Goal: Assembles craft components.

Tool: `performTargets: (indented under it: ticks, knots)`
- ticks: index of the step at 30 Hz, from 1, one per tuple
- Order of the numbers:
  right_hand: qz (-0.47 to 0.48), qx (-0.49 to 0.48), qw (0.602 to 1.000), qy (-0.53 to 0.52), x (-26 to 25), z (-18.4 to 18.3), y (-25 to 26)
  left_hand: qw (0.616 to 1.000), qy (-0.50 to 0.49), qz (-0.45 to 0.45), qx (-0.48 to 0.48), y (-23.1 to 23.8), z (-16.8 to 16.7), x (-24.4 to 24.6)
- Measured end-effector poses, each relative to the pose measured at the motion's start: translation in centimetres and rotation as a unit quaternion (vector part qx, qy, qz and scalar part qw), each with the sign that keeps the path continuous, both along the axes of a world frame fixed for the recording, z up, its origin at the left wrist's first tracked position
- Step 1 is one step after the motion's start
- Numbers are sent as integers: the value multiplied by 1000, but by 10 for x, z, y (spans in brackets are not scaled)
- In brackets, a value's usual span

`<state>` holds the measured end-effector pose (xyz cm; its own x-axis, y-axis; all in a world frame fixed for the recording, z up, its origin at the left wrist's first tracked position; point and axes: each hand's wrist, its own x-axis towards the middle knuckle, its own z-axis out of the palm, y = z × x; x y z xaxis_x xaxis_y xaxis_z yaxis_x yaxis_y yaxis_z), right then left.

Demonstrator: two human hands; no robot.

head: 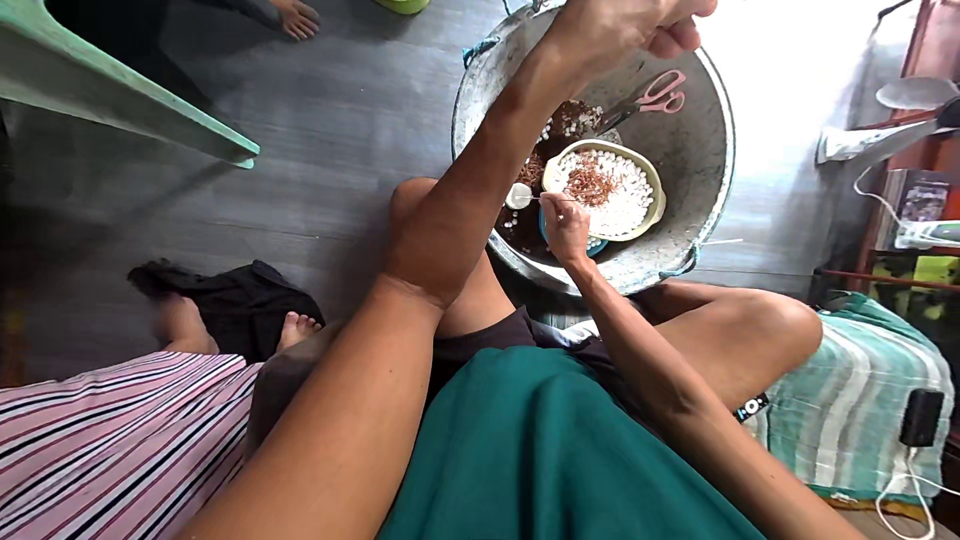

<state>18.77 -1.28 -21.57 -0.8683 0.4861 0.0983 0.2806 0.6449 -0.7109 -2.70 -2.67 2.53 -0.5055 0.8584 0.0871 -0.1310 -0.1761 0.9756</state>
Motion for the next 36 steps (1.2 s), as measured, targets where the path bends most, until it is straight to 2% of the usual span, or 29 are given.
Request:
performTargets:
  ticks: [10, 13, 15, 17, 20, 22, 26, 30, 36]
  knots:
    - [-59, -95, 993, 23, 8, -3, -1, 999, 2, 19, -32, -3, 3, 2]
    - [-87, -160, 983, 22, 13, 1, 1, 998, 27, 23, -47, -3, 2, 3]
    - [-149, -243, 956, 68, 16, 9, 7, 998, 43, 22, -47, -3, 3, 3]
    - [-221, -346, 904, 120, 24, 25, 15, 998, 45, 14, -40, -3, 1, 2]
    - [-275, -460, 830, 153, 52, 66, 31, 997, 67, -2, -37, -1, -2, 4]
    - [-286, -499, 797, 183, 69, 100, 43, 995, 90, -6, -43, 0, -4, 6]
    - [-278, -492, 770, 297, 93, 163, 73, 988, 132, -12, -72, 2, -7, 15]
    - [-230, -421, 808, 343, 97, 218, 90, 988, 132, -25, -82, 7, -8, 29]
    - [-227, -364, 825, 368, 80, 239, 95, 989, 124, -44, -67, 8, -9, 36]
